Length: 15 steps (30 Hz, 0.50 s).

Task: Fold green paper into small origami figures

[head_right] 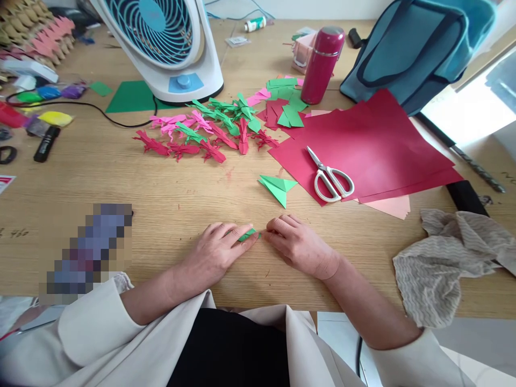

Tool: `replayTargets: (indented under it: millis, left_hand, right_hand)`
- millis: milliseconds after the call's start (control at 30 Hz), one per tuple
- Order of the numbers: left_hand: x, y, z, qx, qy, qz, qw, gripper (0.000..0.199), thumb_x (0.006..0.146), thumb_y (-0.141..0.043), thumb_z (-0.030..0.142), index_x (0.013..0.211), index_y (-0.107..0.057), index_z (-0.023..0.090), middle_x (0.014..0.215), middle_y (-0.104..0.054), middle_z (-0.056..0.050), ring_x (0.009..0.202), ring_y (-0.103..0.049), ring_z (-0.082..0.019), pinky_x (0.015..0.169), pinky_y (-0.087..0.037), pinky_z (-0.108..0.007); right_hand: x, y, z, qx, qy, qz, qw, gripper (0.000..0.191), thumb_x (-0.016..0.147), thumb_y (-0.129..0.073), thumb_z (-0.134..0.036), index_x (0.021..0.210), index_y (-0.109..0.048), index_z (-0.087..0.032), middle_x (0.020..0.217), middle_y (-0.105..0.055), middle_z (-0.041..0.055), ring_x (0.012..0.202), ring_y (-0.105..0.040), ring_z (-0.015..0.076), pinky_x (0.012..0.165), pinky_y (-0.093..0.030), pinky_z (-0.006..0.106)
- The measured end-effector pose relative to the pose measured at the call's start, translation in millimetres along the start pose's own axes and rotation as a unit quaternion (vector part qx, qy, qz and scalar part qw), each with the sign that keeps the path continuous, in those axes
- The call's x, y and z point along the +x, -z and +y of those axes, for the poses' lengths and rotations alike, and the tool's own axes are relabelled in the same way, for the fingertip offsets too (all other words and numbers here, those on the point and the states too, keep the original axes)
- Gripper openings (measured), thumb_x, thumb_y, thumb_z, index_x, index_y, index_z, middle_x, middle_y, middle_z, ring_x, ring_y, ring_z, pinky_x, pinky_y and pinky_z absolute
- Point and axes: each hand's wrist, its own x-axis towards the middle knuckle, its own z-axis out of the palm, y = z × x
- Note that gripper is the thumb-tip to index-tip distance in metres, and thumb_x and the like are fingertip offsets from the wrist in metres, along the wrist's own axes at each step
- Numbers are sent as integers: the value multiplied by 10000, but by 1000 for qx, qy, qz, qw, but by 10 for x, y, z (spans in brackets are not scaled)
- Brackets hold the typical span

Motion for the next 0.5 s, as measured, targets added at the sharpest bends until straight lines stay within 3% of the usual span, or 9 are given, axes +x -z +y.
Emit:
replayTargets:
  millis: [267, 500]
  left_hand:
    - [-93, -65, 33, -36, 49, -11, 998, 464, 965, -412, 112, 1392, -515, 261, 1477, -514, -57, 1345, -423, -284, 1034, -323, -498]
    - [-112, -34, 60, -75, 60, -35, 995, 468, 997, -456, 318, 1441, -441, 173, 1510, -466, -116, 1403, -360, -300, 1021, -316, -480]
  right_hand:
    - [-4, 14, 0, -4, 1, 3, 1000, 296, 947, -418, -88, 1136, -645, -112, 974, -612, 135, 881, -548, 230, 774, -507, 404]
    - [22, 33, -18, -6, -3, 10, 1000, 288, 937, -422, -65, 1101, -652, -116, 968, -620, 127, 865, -553, 222, 770, -509, 393]
